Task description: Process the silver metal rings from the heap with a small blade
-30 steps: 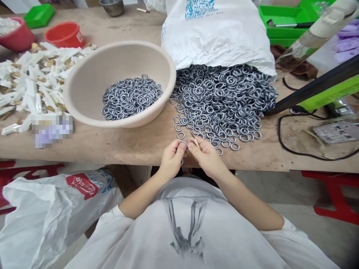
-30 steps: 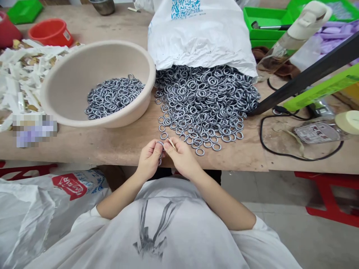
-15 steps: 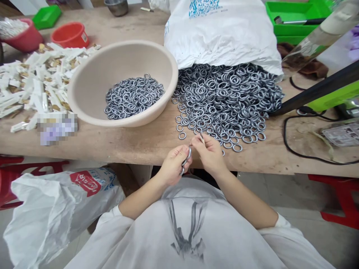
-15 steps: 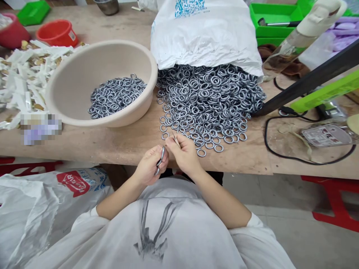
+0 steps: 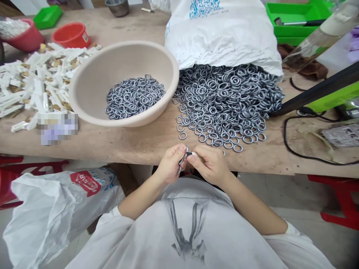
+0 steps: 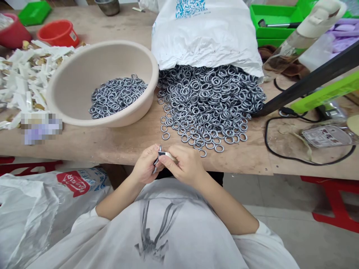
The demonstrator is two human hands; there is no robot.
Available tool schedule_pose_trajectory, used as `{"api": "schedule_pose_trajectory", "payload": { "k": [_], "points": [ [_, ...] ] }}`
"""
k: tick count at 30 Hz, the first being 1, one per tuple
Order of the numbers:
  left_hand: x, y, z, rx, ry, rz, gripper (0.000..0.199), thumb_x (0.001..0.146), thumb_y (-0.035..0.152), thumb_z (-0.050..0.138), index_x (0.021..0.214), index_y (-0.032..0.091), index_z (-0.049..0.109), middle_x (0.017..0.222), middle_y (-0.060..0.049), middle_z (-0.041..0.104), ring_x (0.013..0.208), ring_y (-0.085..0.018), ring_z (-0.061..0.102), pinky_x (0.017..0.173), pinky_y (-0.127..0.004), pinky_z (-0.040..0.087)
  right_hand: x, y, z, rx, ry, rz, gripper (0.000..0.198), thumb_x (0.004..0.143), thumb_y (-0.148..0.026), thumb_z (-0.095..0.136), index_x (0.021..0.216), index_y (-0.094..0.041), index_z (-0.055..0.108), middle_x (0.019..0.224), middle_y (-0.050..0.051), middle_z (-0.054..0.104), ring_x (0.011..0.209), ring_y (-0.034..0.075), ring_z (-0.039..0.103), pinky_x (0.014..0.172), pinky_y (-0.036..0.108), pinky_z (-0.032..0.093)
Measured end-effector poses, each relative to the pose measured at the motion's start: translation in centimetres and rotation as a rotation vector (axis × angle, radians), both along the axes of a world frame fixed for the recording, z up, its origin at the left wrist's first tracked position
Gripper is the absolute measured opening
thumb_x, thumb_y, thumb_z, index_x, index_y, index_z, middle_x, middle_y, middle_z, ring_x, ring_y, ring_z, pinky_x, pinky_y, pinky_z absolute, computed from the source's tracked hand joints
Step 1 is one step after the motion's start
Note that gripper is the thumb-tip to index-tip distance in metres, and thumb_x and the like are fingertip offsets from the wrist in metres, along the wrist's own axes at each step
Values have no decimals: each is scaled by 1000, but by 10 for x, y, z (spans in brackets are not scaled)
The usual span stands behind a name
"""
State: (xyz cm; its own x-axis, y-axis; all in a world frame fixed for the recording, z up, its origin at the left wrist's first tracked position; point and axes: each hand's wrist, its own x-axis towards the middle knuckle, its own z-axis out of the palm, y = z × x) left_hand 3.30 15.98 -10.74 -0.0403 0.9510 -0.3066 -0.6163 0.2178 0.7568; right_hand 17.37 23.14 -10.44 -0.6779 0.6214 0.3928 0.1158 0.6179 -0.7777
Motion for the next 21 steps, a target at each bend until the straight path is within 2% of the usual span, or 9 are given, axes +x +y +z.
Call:
{"api": "schedule_pose_trajectory", "payload": {
  "k": [3, 5, 8, 10, 12, 15, 17, 18, 21],
  "points": [
    [-3, -6, -2, 34, 48, -96, 61, 76, 66, 73, 66, 13, 43, 51, 3, 37, 40, -3, 27, 38, -16, 18, 4, 16, -10, -105, 26, -141, 47, 110, -46, 46, 71, -20, 46, 64, -3, 43, 58, 17, 43, 55, 30, 26],
    [-9, -8, -3, 29, 53, -81, 60, 77, 64, 73, 66, 13, 44, 52, 2, 38, 41, -3, 28, 38, -16, 19, 2, 26, -14, -101, 12, -217, 40, 109, -44, 46, 77, -20, 53, 69, -2, 50, 64, 19, 50, 58, 30, 31],
    [-22, -9, -1, -31, 15, 62, 54, 73, 57, 80, 73, 11, 52, 54, 3, 41, 41, -2, 28, 37, -14, 21, -12, 33, -12, 131, -306, -248, 14, 102, -34, 67, 104, -21, 64, 92, -1, 59, 81, 23, 58, 63, 31, 36],
    [-31, -8, 1, -54, -32, 126, 46, 73, 49, 83, 87, 10, 61, 57, 4, 44, 40, -1, 26, 36, -12, 20, -27, 33, -8, 297, -651, -259, 31, 95, -30, 84, 118, -23, 64, 105, 0, 57, 85, 25, 60, 58, 32, 35],
    [-39, -7, 4, -73, -92, 181, 42, 72, 39, 84, 96, 11, 64, 61, 4, 47, 40, -1, 27, 35, -11, 19, -40, 34, -5, 396, -888, -254, 27, 98, -30, 84, 117, -23, 65, 106, 2, 55, 82, 25, 60, 53, 33, 31],
    [-46, -6, 5, -162, -191, 247, 29, 72, 28, 76, 90, 11, 61, 68, 0, 53, 43, -5, 41, 34, -13, 26, -50, 37, -4, 429, -959, -251, 9, 107, -24, 71, 110, -18, 66, 103, 4, 54, 81, 25, 59, 51, 34, 29],
    [-46, -4, 4, -211, -237, 260, 21, 72, 23, 68, 86, 11, 57, 72, -2, 57, 48, -8, 49, 36, -15, 31, -47, 38, -5, 328, -833, -257, 5, 105, -18, 68, 108, -16, 64, 102, 5, 53, 82, 25, 58, 55, 33, 33],
    [-45, -3, 3, -217, -239, 264, 21, 72, 21, 66, 87, 12, 56, 73, -2, 57, 51, -9, 51, 37, -15, 32, -45, 38, -6, 221, -696, -230, 3, 103, -16, 64, 102, -16, 62, 98, 5, 53, 81, 25, 57, 59, 32, 35],
    [-34, 2, -2, -170, -161, 261, 35, 73, 33, 77, 90, 12, 55, 74, -1, 56, 49, -7, 50, 36, -13, 29, -36, 28, -6, -283, -149, -7, 24, 104, -35, 52, 85, -19, 51, 81, 1, 50, 74, 22, 52, 63, 29, 38]
  ]
}}
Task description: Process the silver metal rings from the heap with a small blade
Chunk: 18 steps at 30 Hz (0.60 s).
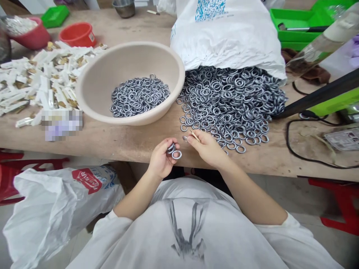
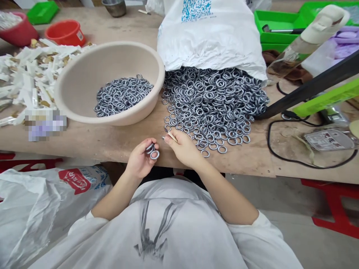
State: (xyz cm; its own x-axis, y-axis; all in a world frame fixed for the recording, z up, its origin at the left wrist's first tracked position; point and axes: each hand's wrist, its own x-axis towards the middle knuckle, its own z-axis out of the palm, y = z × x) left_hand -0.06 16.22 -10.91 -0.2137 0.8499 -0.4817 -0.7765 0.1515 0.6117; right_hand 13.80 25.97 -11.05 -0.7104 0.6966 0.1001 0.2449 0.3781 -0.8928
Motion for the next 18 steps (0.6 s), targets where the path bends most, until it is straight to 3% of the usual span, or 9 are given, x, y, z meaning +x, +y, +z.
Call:
{"api": "schedule_pose_trajectory", "payload": {
  "k": [2, 4, 10, 13, 15, 18],
  "points": [
    [11, 3, -2, 31, 66, -40, 54, 68, 51, 83, 91, 12, 54, 72, 0, 55, 45, -5, 44, 34, -13, 26, 2, -12, -1, -322, 254, 55, 41, 102, -57, 51, 83, -21, 47, 74, 0, 48, 67, 20, 49, 57, 27, 37],
    [23, 6, -5, 49, 116, -60, 64, 64, 63, 83, 90, 13, 53, 68, 2, 53, 42, -3, 39, 34, -12, 25, 1, -24, -2, -480, 363, 3, 50, 96, -68, 59, 86, -20, 50, 72, 0, 49, 63, 19, 48, 53, 26, 36],
    [37, 4, -16, 156, 374, -88, 58, 80, 70, 66, 82, 13, 52, 61, 1, 48, 44, -4, 34, 36, -14, 26, -1, -37, -10, -478, 528, -126, 42, 96, -59, 69, 97, -21, 53, 78, -1, 53, 61, 19, 53, 57, 27, 46],
    [36, 4, -14, 134, 381, -136, 58, 81, 68, 66, 76, 13, 49, 58, 1, 46, 44, -4, 32, 36, -14, 21, 5, -27, -10, -317, 462, -149, 40, 98, -58, 66, 107, -21, 56, 86, 1, 57, 69, 21, 56, 63, 30, 47],
    [35, 5, -9, 81, 297, -138, 59, 77, 68, 70, 74, 14, 46, 55, 2, 44, 42, -3, 29, 35, -14, 17, 12, -21, -8, -120, 371, -160, 40, 102, -60, 60, 103, -20, 59, 87, 1, 58, 75, 22, 56, 66, 30, 42],
    [34, 5, -2, 27, 187, -119, 60, 72, 65, 75, 74, 15, 43, 52, 4, 41, 38, -3, 24, 34, -15, 15, 21, -21, -2, 206, 231, -106, 50, 110, -65, 48, 93, -19, 57, 79, -1, 54, 67, 19, 52, 59, 30, 32]
  ]
}}
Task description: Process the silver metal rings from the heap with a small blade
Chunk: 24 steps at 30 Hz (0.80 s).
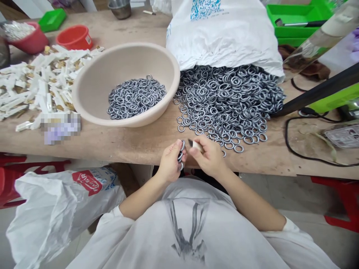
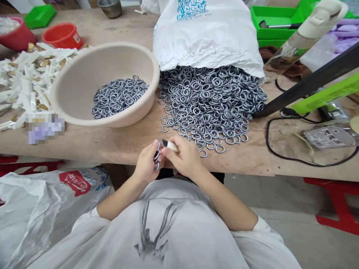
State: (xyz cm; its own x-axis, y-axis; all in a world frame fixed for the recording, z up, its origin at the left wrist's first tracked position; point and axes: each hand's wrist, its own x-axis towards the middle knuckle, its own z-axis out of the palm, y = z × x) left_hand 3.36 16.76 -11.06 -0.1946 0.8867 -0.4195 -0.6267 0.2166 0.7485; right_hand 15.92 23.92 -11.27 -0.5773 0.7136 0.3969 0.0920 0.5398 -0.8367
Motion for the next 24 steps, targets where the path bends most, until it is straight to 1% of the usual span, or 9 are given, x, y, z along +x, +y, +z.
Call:
{"api": "schedule_pose_trajectory", "payload": {
  "k": [3, 7, 14, 17, 19, 20, 22, 23, 24],
  "points": [
    [1, 0, 2, -24, -34, 34, 61, 68, 63, 79, 75, 16, 42, 51, 5, 40, 38, -3, 25, 34, -15, 16, 5, -6, 4, 206, -125, 18, 60, 115, -66, 34, 82, -18, 51, 74, 0, 49, 63, 18, 47, 57, 31, 26],
    [4, -1, 3, -38, -44, 44, 62, 66, 63, 80, 78, 16, 41, 52, 6, 40, 39, -3, 25, 34, -14, 17, 5, -10, 4, 287, -185, -6, 63, 116, -65, 28, 76, -19, 44, 71, -1, 43, 60, 18, 42, 56, 33, 23],
    [5, -3, 4, -38, -57, 48, 62, 67, 61, 81, 78, 16, 40, 55, 7, 36, 40, -3, 26, 34, -14, 18, 4, -13, 5, 331, -155, 0, 63, 117, -63, 31, 73, -19, 44, 70, -2, 43, 60, 17, 42, 56, 32, 24],
    [4, -9, 2, -23, -38, -5, 63, 68, 65, 79, 79, 16, 42, 54, 6, 39, 40, -3, 27, 35, -14, 18, 7, -5, -1, 260, -139, 14, 62, 116, -60, 35, 72, -19, 46, 68, -3, 44, 59, 17, 43, 56, 31, 25],
    [3, -14, 1, -5, -27, -85, 62, 70, 67, 76, 77, 15, 44, 53, 5, 42, 40, -4, 29, 36, -14, 19, 8, 9, -7, 166, -155, -58, 57, 115, -56, 38, 72, -19, 48, 65, -4, 45, 57, 17, 44, 55, 31, 25],
    [1, -16, 1, 2, -33, -117, 62, 71, 67, 75, 76, 14, 44, 53, 4, 42, 40, -4, 29, 36, -14, 19, 7, 16, -9, 142, -182, -135, 53, 114, -53, 42, 72, -20, 47, 63, -4, 45, 56, 18, 45, 54, 31, 24],
    [-4, -19, 1, -3, -66, -108, 62, 70, 66, 77, 74, 14, 44, 54, 4, 43, 40, -3, 29, 36, -14, 20, 0, 30, -9, 200, -344, -208, 36, 111, -37, 53, 80, -20, 55, 68, -4, 51, 61, 20, 51, 55, 30, 26],
    [-7, -20, 2, -14, -82, -64, 62, 68, 64, 80, 74, 13, 44, 55, 4, 43, 40, -2, 29, 36, -14, 21, -6, 34, -8, 265, -460, -213, 21, 106, -30, 67, 89, -20, 60, 80, -3, 58, 69, 21, 55, 56, 30, 26],
    [-12, -20, 2, -23, -89, -5, 62, 65, 62, 83, 75, 13, 45, 56, 4, 44, 40, -2, 30, 36, -13, 22, -14, 37, -5, 325, -579, -196, 17, 100, -28, 78, 99, -20, 63, 95, -2, 61, 77, 22, 58, 56, 30, 27]
  ]
}}
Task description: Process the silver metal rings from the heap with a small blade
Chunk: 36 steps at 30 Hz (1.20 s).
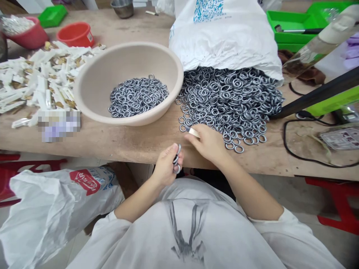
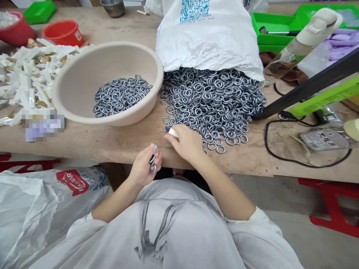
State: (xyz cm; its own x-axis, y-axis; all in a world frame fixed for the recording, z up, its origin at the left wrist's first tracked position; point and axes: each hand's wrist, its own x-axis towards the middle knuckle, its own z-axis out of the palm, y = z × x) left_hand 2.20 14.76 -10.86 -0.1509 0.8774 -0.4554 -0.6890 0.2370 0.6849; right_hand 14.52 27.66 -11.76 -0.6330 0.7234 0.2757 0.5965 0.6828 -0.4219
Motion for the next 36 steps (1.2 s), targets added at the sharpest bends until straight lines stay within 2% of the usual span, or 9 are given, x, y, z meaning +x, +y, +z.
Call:
{"api": "schedule_pose_trajectory", "payload": {
  "k": [3, 7, 10, 15, 18, 21, 28, 31, 36],
  "points": [
    [-14, 1, 0, 14, 11, 110, 55, 67, 52, 85, 90, 10, 57, 60, 4, 48, 41, -2, 34, 37, -12, 25, -28, 3, 10, 68, -359, -5, 33, 95, -32, 88, 111, -16, 63, 106, 4, 58, 84, 26, 59, 53, 32, 26],
    [-29, 0, -2, 46, -12, 159, 49, 71, 39, 84, 106, 12, 62, 66, 3, 52, 43, -3, 39, 37, -12, 26, -46, 5, 15, 72, -542, 0, 14, 107, -23, 71, 108, -11, 64, 102, 8, 58, 83, 27, 60, 53, 34, 28],
    [-34, 0, -4, 5, -95, 157, 40, 67, 40, 81, 89, 13, 60, 68, 1, 55, 45, -7, 46, 35, -14, 27, -34, 6, 15, -83, -271, 62, 10, 102, -13, 67, 95, -13, 61, 93, 6, 57, 82, 27, 57, 58, 33, 31],
    [-27, 9, -6, -54, -225, -67, 27, 83, 38, 56, 78, 11, 58, 67, -3, 55, 41, -8, 43, 32, -15, 25, 0, -7, 21, -760, 518, 463, 20, 105, -27, 48, 88, -18, 52, 82, 0, 50, 78, 21, 50, 72, 29, 36],
    [-19, 14, -6, -128, -265, -313, 51, 93, 56, 48, 75, 9, 56, 61, -2, 51, 35, -4, 35, 31, -14, 19, 11, -13, 26, -648, 500, 526, 20, 104, -28, 49, 88, -17, 55, 84, 1, 51, 78, 21, 48, 72, 29, 34],
    [-13, 14, -2, -87, -342, -470, 60, 75, 67, 72, 73, 11, 48, 58, 3, 45, 34, -1, 26, 31, -13, 16, 16, -14, 26, -461, 479, 526, 23, 105, -29, 52, 86, -17, 58, 82, 1, 51, 75, 20, 47, 68, 30, 33],
    [-1, 11, 7, 98, -30, -312, 52, 79, 51, 75, 71, 12, 42, 58, 3, 42, 38, 0, 24, 35, -12, 17, 14, -17, 5, -925, 818, 385, 44, 94, -58, 81, 90, -19, 60, 80, -1, 55, 69, 18, 51, 65, 26, 39],
    [1, 11, 6, 168, 67, -295, 52, 83, 53, 70, 67, 12, 42, 57, 2, 43, 37, 0, 24, 35, -14, 17, 17, -21, 3, -802, 792, 289, 52, 97, -68, 73, 86, -19, 59, 77, -1, 52, 67, 18, 47, 63, 26, 36],
    [0, 11, 2, 102, 89, -215, 55, 72, 58, 78, 71, 13, 46, 55, 3, 42, 39, -3, 29, 35, -13, 20, 28, -38, 17, -554, 590, 420, 56, 113, -62, 45, 80, -19, 58, 70, -1, 51, 61, 18, 46, 56, 29, 30]
  ]
}}
